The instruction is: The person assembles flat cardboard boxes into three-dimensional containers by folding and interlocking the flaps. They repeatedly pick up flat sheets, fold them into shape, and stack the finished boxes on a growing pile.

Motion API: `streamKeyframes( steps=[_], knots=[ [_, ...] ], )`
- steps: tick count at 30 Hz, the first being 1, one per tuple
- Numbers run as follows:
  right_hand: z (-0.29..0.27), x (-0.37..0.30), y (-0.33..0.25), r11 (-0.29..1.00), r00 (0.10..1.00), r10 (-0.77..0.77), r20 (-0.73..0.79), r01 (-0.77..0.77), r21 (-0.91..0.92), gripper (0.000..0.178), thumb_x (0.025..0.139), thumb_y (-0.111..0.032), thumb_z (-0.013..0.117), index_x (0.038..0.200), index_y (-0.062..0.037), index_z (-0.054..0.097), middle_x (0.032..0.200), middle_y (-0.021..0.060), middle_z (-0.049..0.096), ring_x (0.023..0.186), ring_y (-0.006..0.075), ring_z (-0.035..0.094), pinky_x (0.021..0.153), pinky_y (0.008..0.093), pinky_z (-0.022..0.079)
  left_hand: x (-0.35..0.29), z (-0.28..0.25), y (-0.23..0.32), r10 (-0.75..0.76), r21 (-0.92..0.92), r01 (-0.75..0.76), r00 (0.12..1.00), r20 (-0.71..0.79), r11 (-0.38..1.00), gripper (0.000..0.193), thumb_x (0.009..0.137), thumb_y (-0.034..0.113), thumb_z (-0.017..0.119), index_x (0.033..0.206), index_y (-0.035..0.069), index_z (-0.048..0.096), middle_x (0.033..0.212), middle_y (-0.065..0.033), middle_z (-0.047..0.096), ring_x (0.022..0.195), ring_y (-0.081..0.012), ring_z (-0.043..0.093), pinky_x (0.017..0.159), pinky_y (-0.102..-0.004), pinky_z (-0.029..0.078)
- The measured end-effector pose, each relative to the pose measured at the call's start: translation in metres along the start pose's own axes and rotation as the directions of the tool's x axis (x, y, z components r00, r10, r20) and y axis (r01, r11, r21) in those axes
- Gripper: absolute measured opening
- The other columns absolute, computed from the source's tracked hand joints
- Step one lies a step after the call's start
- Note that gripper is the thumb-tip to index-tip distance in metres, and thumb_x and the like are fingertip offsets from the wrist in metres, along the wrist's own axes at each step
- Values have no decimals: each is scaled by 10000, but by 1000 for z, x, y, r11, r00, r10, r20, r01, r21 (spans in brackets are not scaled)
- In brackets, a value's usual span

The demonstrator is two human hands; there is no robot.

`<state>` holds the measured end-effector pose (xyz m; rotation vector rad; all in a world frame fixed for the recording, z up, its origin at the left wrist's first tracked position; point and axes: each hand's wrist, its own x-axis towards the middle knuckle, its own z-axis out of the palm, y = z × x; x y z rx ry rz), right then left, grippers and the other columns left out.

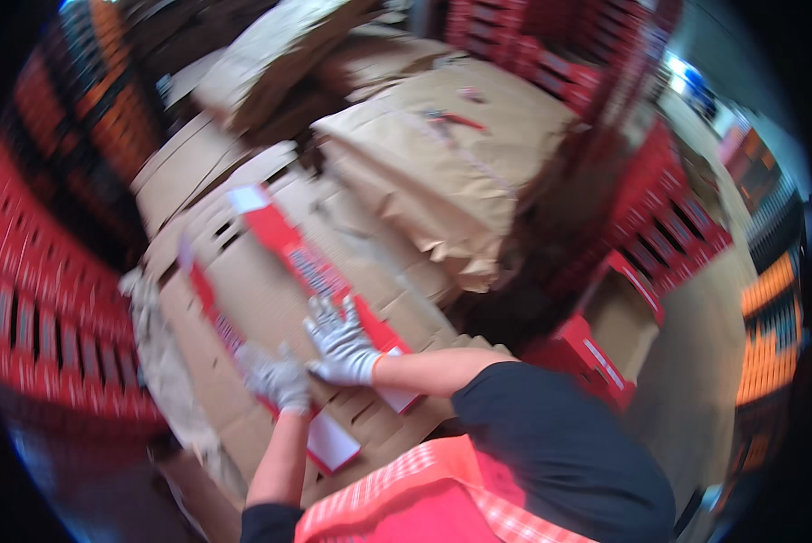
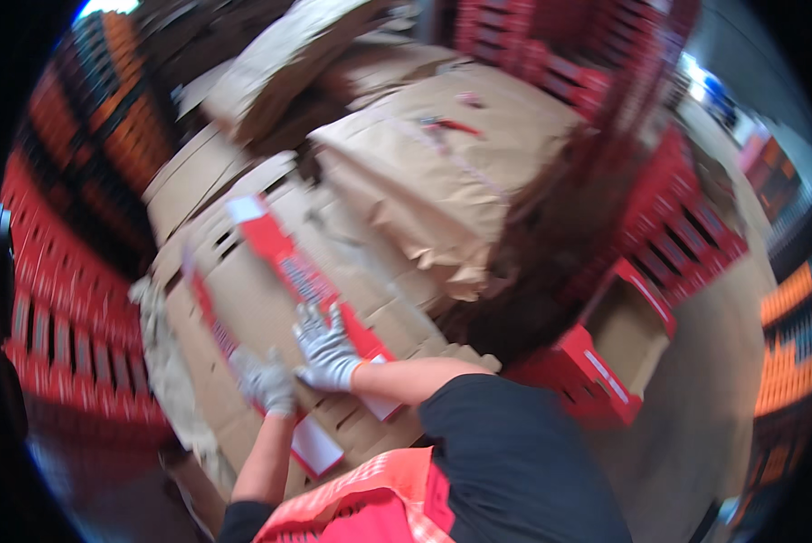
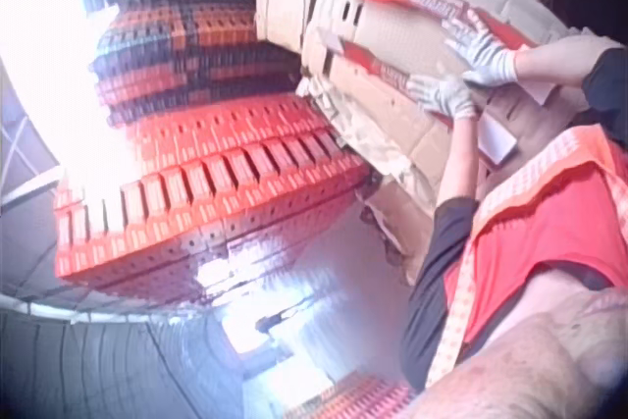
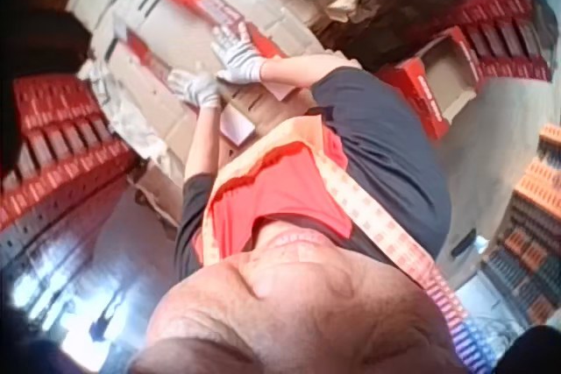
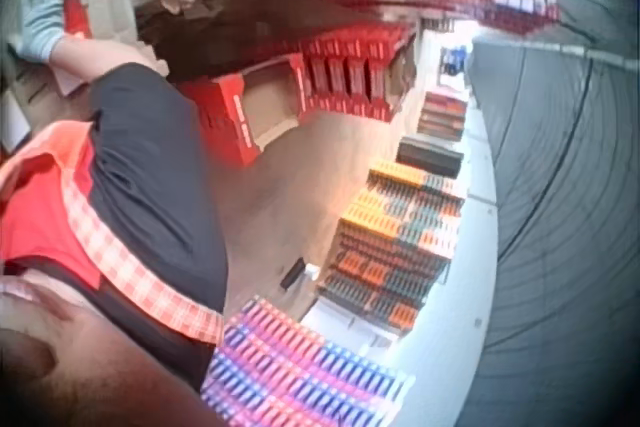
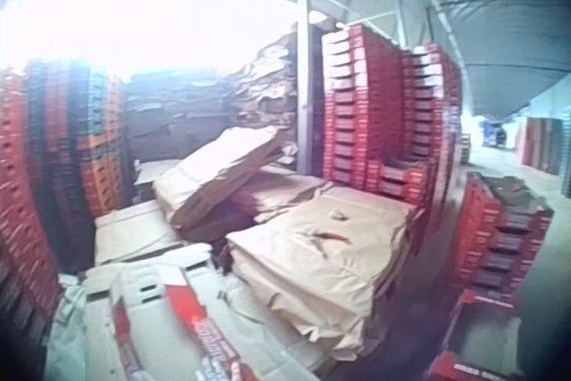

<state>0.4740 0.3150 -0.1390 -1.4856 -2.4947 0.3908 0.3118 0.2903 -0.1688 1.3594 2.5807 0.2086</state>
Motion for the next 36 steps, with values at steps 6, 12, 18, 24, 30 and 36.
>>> streamKeyframes(
  steps=[6,12,18,24,30,36],
  knots=[
    [-60,7,106,868,833,-318,-453,448,214,418,806,74,535,1196,-42,629,1222,168,624,1172,355,585,1022,455,452,-15,-43,-137,376,-387,-662,712,-593,642,562,950,110,485,1487,-15,375,1536,-218,377,1418,-379,361,1189,-489,244],
    [-125,-32,159,478,543,-810,224,831,-285,297,779,-158,636,1074,-198,650,1206,37,623,1223,247,542,981,522,431,-34,-95,-187,968,110,-966,243,59,235,553,651,87,699,1200,94,632,1191,-89,632,1151,-279,572,982,-457,458],
    [-118,-7,96,749,724,-578,-378,654,107,391,701,-241,847,1025,-126,659,918,63,645,799,287,651,676,364,539,-24,-134,-96,803,-252,-868,494,-333,429,105,783,104,721,884,78,715,746,-108,637,742,-267,637,689,-387,516],
    [-161,-52,52,693,699,-690,-185,713,111,185,756,-100,785,927,-95,713,846,103,664,747,300,658,651,371,541,-92,-149,-96,750,-67,-823,544,-377,564,250,812,232,712,627,101,605,608,-122,563,590,-313,579,580,-417,482],
    [-160,-115,15,857,125,-435,892,361,368,481,862,-364,636,1248,-78,620,1146,222,663,1101,392,614,943,432,486,-159,-161,-97,693,-584,-417,181,698,697,563,944,491,557,1198,-8,619,1138,-240,661,1069,-351,636,933,-394,479],
    [-156,-65,53,865,628,-481,611,451,218,472,760,-316,754,1167,-96,660,1134,175,665,1038,366,632,908,419,506,-125,-141,-113,790,119,-820,572,223,560,310,871,395,619,883,102,718,1023,-118,720,996,-300,661,928,-500,456]
  ],
)
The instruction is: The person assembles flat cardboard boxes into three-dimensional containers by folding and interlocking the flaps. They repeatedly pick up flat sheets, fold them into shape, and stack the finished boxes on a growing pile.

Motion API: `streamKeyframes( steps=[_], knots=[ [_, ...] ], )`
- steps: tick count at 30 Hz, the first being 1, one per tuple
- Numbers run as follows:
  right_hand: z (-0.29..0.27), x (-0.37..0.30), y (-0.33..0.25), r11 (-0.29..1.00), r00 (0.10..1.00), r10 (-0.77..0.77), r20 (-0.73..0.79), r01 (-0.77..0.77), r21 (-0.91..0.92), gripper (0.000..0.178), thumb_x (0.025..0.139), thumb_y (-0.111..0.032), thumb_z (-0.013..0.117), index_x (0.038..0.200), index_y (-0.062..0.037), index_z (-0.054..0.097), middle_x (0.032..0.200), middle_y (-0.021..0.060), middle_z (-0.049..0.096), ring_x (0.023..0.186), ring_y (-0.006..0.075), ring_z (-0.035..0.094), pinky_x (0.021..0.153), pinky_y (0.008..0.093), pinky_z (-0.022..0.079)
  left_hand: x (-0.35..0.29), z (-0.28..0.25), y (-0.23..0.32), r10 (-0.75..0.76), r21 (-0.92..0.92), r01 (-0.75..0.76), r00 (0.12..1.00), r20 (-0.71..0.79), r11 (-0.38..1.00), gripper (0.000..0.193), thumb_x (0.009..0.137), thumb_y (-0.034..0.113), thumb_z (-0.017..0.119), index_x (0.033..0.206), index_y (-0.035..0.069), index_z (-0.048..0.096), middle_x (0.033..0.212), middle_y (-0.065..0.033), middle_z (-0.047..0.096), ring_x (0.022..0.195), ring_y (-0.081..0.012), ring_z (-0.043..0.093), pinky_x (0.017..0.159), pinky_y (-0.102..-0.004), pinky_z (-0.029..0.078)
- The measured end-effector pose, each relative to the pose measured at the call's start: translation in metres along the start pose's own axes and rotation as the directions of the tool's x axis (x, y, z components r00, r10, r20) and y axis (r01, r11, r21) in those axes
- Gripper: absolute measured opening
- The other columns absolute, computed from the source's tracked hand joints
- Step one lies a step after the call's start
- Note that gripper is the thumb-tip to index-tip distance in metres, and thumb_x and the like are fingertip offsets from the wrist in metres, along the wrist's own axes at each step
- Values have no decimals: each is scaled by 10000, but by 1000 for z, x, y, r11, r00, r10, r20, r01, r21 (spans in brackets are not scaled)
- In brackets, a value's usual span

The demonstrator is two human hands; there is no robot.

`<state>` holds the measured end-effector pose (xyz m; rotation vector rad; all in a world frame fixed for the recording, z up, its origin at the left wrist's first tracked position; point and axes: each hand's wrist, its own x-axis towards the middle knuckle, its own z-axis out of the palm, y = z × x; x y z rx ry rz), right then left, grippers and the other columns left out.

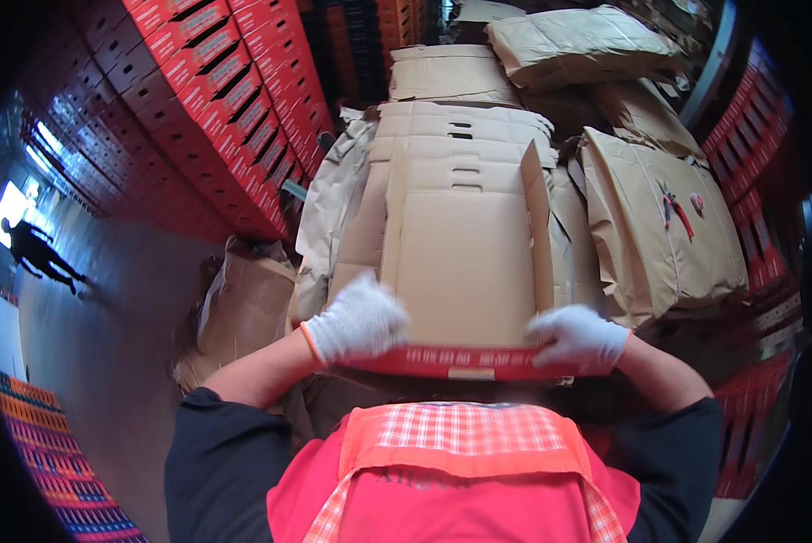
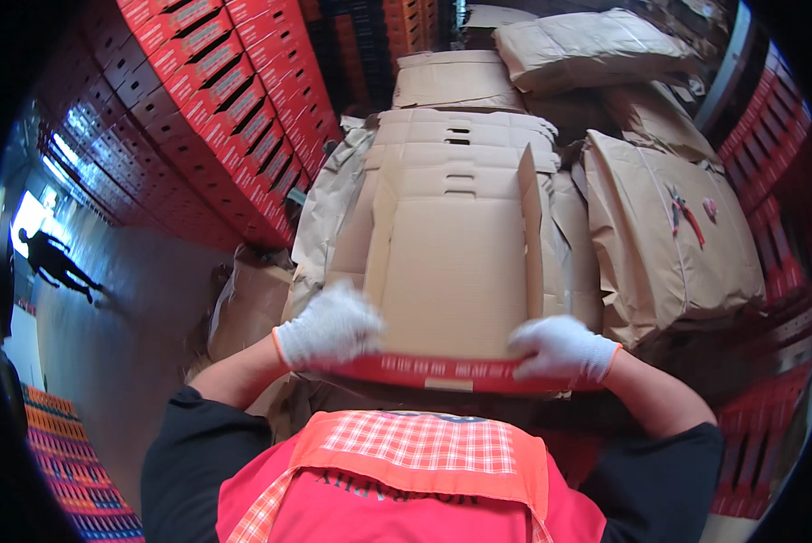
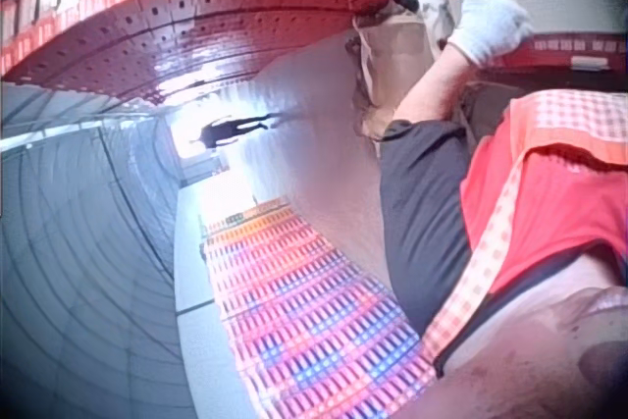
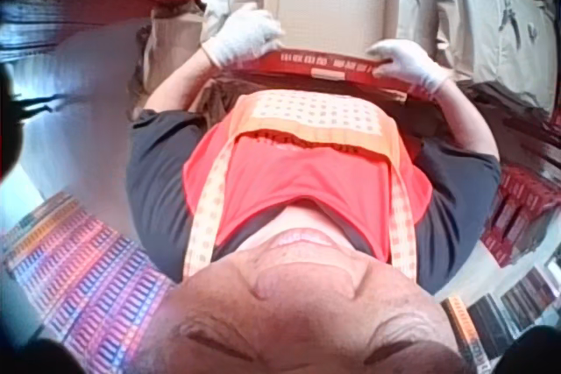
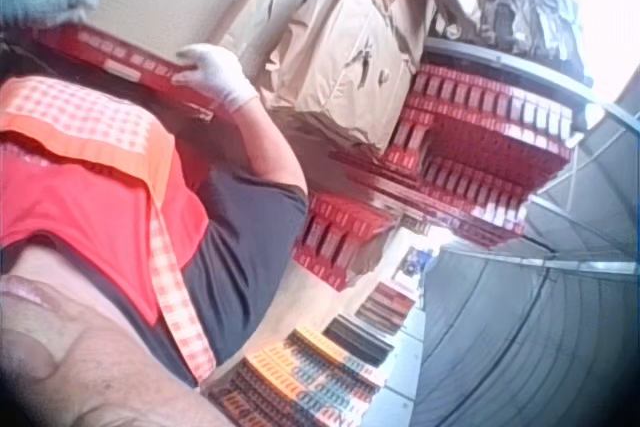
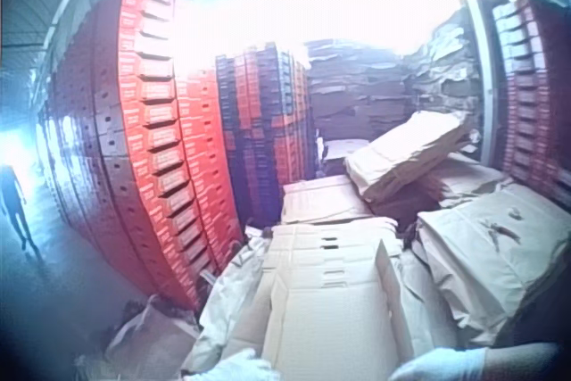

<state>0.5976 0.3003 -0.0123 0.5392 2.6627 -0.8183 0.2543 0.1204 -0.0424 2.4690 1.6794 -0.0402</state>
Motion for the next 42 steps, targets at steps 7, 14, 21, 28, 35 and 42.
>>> streamKeyframes(
  steps=[7,14,21,28,35,42],
  knots=[
    [92,66,87,433,572,600,-559,355,828,745,848,-150,704,1502,-45,361,1532,163,375,1432,261,339,1175,353,260,32,100,-12,-742,-992,-127,663,-98,17,728,954,288,606,1544,34,263,1573,-151,333,1418,-242,368,1171,-378,286],
    [6,31,111,107,818,375,-436,429,897,720,782,-87,513,1487,-29,382,1141,75,609,867,152,599,774,266,509,63,113,39,-758,-643,-520,635,148,-562,738,886,200,639,1535,66,313,1510,-79,421,1366,-163,398,1150,-337,310],
    [-122,-2,-74,765,736,53,-675,404,501,913,641,-51,575,1510,16,304,1386,150,493,1207,230,555,940,285,494,98,125,96,-359,-330,-328,933,34,-885,408,808,266,673,1150,59,589,1144,-112,652,1043,-273,627,981,-402,479],
    [-107,53,-161,835,723,-547,-421,434,-339,446,719,-67,661,1157,2,617,1182,258,611,1029,395,631,866,393,524,55,63,133,-254,-998,-27,966,-42,65,475,827,283,653,1203,5,571,1204,-203,622,1089,-325,613,1020,-487,448],
    [-130,111,-110,968,526,-252,-812,131,-216,254,819,-139,710,1017,-24,601,890,157,644,751,286,634,711,388,509,36,-84,88,20,59,71,452,-892,996,1017,678,684,662,1287,-118,523,1361,-316,485,1349,-450,378,1152,-615,181],
    [-146,88,-87,961,541,-275,-795,145,-234,415,826,-82,683,1199,-4,518,1000,188,636,781,307,649,724,399,524,86,-142,33,-248,-126,217,738,-627,968,778,526,732,732,930,67,706,963,-213,661,964,-375,605,821,-485,463]
  ],
)
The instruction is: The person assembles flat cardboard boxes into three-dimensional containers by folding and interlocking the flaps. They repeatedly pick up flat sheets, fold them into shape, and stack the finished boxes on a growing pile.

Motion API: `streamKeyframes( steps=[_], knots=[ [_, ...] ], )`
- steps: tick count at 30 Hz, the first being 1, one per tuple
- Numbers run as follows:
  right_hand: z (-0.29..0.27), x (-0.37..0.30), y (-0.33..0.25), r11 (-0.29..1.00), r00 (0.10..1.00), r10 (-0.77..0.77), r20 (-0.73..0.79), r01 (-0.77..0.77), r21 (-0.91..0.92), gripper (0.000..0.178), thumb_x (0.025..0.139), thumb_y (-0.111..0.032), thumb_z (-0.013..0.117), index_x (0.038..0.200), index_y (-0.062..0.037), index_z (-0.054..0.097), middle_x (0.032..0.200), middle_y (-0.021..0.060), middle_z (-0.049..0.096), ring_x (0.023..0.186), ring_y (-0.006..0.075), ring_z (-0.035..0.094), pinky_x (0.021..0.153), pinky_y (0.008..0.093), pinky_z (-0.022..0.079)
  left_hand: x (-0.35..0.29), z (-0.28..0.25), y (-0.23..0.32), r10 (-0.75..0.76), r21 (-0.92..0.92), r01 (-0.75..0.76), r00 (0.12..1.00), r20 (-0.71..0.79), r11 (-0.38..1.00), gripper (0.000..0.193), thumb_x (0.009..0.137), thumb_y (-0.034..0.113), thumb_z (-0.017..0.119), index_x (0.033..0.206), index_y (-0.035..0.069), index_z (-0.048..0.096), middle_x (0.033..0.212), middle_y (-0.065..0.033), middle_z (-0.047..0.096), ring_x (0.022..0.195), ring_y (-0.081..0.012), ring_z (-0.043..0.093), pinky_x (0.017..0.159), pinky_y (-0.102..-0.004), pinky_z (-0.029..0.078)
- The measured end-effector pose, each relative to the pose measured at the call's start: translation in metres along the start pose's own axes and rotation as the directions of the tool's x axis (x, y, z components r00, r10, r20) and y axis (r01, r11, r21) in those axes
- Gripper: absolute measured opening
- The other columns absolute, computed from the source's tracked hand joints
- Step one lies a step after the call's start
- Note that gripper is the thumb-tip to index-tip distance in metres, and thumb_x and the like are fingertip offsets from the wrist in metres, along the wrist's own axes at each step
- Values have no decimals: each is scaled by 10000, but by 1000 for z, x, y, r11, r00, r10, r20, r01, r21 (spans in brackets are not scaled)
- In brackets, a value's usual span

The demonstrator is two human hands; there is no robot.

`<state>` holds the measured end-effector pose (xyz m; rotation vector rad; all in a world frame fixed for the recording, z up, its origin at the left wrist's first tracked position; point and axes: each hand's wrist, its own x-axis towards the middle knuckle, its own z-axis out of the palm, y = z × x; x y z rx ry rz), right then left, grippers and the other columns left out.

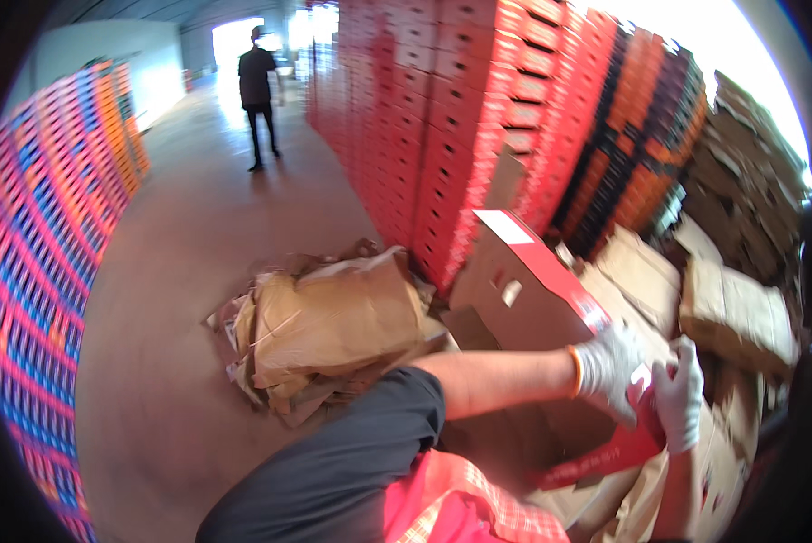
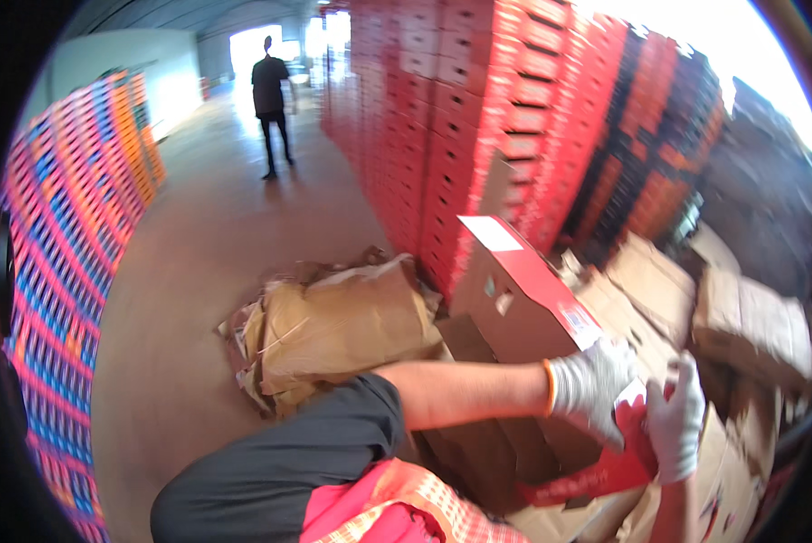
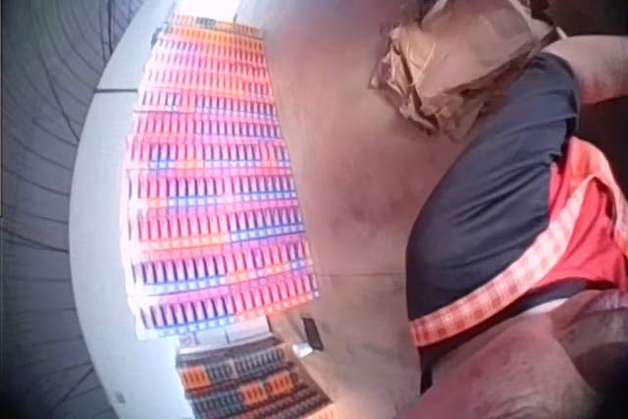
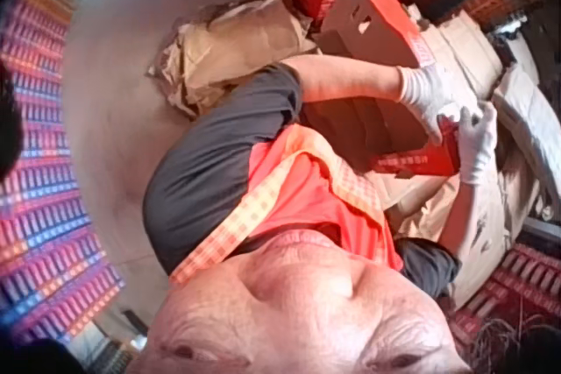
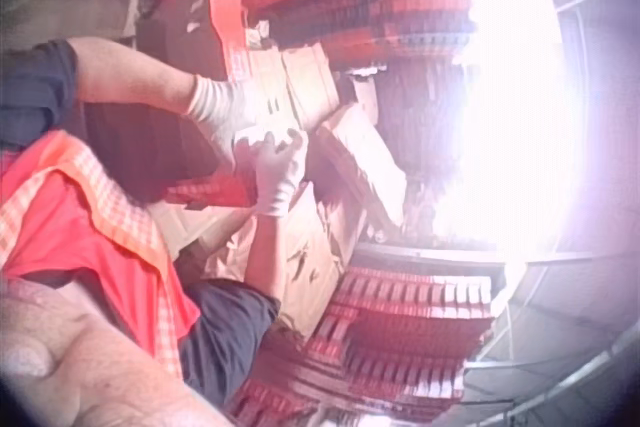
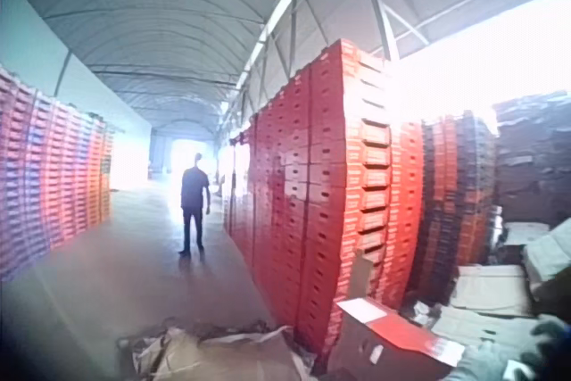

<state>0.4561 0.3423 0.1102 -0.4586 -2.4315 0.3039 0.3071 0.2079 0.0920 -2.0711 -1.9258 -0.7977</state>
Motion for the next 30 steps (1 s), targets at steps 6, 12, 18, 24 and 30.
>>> streamKeyframes(
  steps=[6,12,18,24,30],
  knots=[
    [-30,5,20,990,1000,-27,-10,25,-141,235,891,-204,632,785,3,663,698,208,645,647,388,644,593,433,495,15,2,-18,198,-181,-231,963,-183,956,734,578,729,749,847,52,659,769,-187,656,723,-367,644,683,-446,495],
    [-30,7,5,954,969,-17,247,90,-287,360,939,-278,589,694,-17,624,628,218,604,598,361,632,558,422,492,4,10,-20,156,-145,-153,988,6,978,803,584,757,747,859,20,583,899,-174,573,880,-342,568,857,-432,422],
    [10,28,0,900,928,28,371,139,-414,320,899,-282,512,743,-57,677,767,203,670,737,391,660,698,490,521,-16,9,-11,137,-63,-142,987,-78,988,860,597,787,715,915,0,574,905,-172,556,899,-331,553,882,-430,424],
    [19,10,-28,993,961,13,276,20,-117,374,806,-384,681,996,-62,689,926,178,703,870,359,675,804,444,537,-27,11,-20,-1,-495,-143,960,-278,857,1081,787,600,750,1511,-53,282,1451,-238,479,1325,-327,490,1110,-381,363],
    [22,-4,-63,999,962,19,271,-7,-46,649,716,-267,739,1314,-81,570,1124,194,671,1026,324,659,905,364,523,-88,10,-60,-15,-681,-218,948,-319,699,515,861,150,716,1335,20,562,1301,-191,604,1198,-374,587,1012,-439,450]
  ],
)
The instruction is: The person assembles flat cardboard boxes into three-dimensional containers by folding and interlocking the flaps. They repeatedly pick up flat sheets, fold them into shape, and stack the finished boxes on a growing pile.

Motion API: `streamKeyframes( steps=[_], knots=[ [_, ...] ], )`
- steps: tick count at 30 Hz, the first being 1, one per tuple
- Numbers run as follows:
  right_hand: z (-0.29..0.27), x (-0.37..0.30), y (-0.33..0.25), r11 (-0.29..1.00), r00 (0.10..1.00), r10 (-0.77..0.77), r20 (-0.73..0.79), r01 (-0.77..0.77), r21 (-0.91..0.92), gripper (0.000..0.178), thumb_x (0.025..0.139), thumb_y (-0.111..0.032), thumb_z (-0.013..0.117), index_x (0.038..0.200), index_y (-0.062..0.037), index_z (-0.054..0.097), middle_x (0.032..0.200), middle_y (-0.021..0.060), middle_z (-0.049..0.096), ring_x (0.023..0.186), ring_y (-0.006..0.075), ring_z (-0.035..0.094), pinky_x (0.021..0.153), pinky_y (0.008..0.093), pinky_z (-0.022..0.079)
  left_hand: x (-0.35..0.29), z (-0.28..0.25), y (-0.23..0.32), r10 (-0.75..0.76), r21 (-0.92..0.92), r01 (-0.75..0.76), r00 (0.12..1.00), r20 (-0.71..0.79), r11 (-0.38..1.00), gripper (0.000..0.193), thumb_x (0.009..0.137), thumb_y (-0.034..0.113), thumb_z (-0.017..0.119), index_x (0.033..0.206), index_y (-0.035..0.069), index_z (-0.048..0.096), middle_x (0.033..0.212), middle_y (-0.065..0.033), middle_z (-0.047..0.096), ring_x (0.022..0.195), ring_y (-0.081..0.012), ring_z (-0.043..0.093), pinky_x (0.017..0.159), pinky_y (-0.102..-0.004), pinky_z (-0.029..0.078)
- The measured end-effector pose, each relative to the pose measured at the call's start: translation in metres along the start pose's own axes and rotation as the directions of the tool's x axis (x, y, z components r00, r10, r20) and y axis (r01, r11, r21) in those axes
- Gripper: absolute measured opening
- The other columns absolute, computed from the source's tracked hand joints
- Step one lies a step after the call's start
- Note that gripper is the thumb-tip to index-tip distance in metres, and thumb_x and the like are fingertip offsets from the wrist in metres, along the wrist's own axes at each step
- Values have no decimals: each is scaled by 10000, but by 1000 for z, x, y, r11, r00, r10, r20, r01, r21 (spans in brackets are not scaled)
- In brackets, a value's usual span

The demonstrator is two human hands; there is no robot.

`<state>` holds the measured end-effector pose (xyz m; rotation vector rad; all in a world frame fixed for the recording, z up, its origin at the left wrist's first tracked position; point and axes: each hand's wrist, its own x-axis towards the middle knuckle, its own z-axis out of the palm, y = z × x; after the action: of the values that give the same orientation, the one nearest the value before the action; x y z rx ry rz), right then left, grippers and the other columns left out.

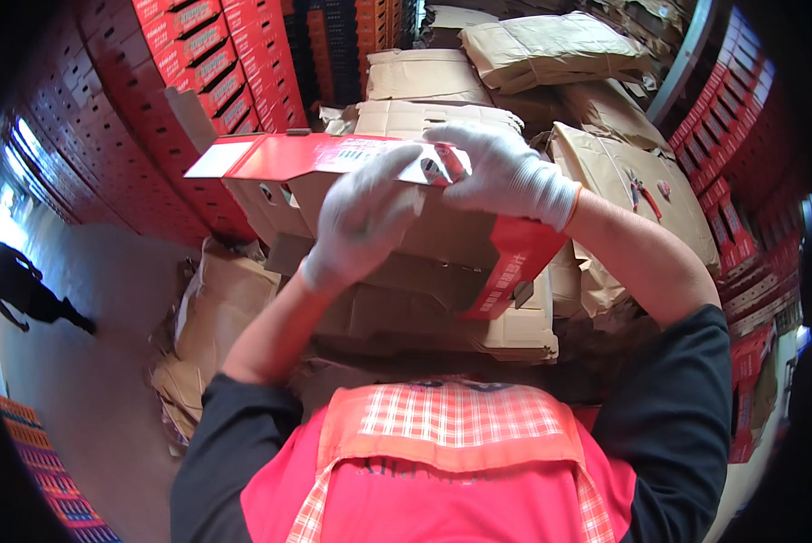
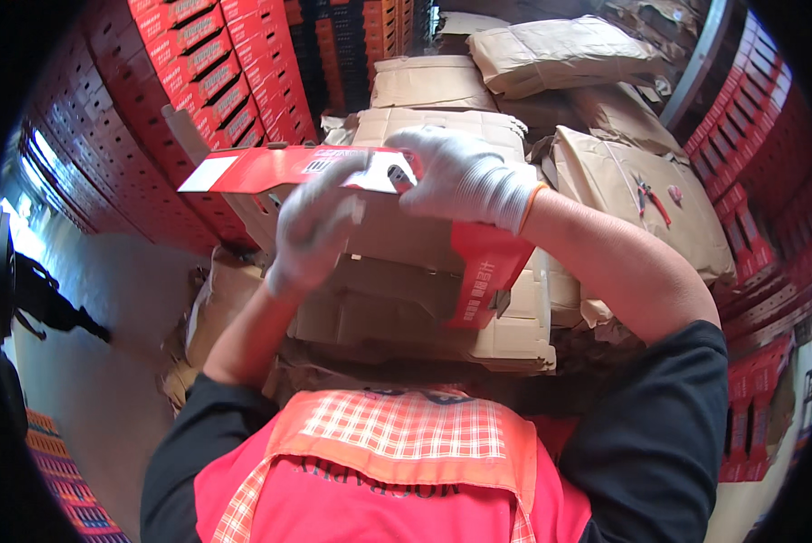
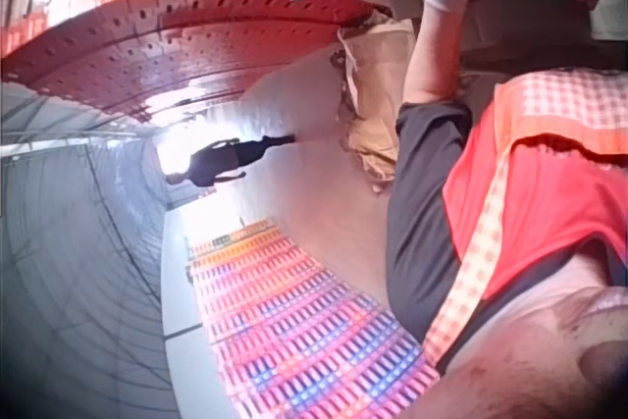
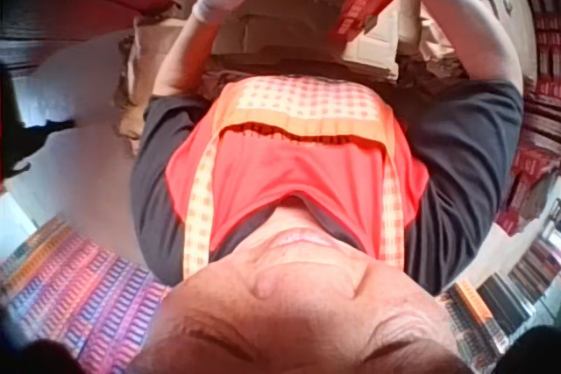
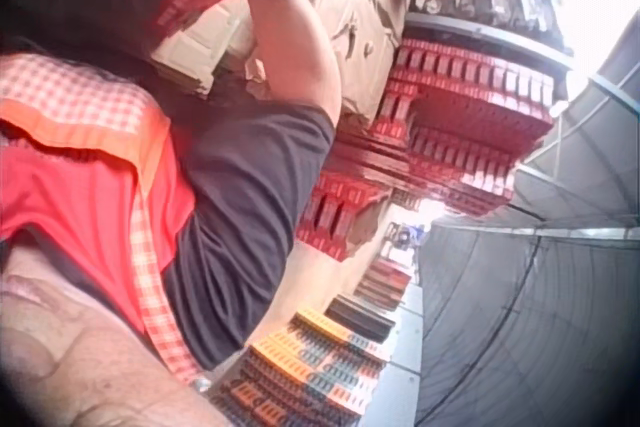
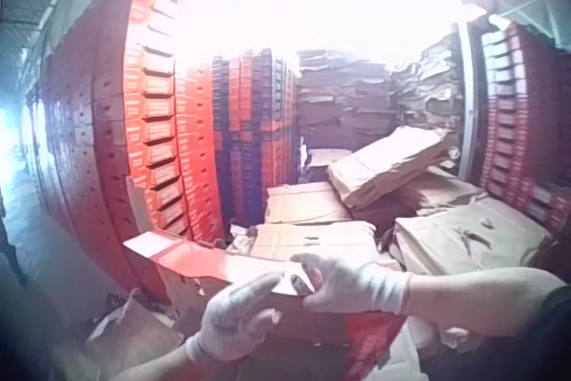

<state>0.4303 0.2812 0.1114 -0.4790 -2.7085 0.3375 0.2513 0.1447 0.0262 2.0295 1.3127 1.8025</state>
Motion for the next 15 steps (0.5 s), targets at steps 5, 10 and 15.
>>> streamKeyframes(
  steps=[5,10,15],
  knots=[
    [-35,-31,107,822,966,243,-85,-159,547,714,736,-191,764,1382,0,525,1301,170,614,1026,177,639,866,275,520,-94,-48,28,-50,402,-122,919,392,908,1423,484,778,786,1545,13,226,1548,-303,278,1433,-476,276,1169,-553,205],
    [42,-110,170,713,958,280,-62,-165,681,219,910,-207,636,1027,-34,703,958,62,717,860,163,674,796,344,554,-103,-42,56,-46,541,-58,983,176,839,1264,606,552,865,1538,-3,217,1507,-336,309,1379,-511,346,1126,-554,292],
    [183,-165,139,354,598,758,260,-713,606,277,1005,-192,481,965,-49,715,960,103,716,901,226,672,783,372,532,-15,28,59,168,402,-302,927,334,864,867,555,342,884,1288,-2,575,1242,-229,597,1048,-425,599,930,-469,492]
  ],
)
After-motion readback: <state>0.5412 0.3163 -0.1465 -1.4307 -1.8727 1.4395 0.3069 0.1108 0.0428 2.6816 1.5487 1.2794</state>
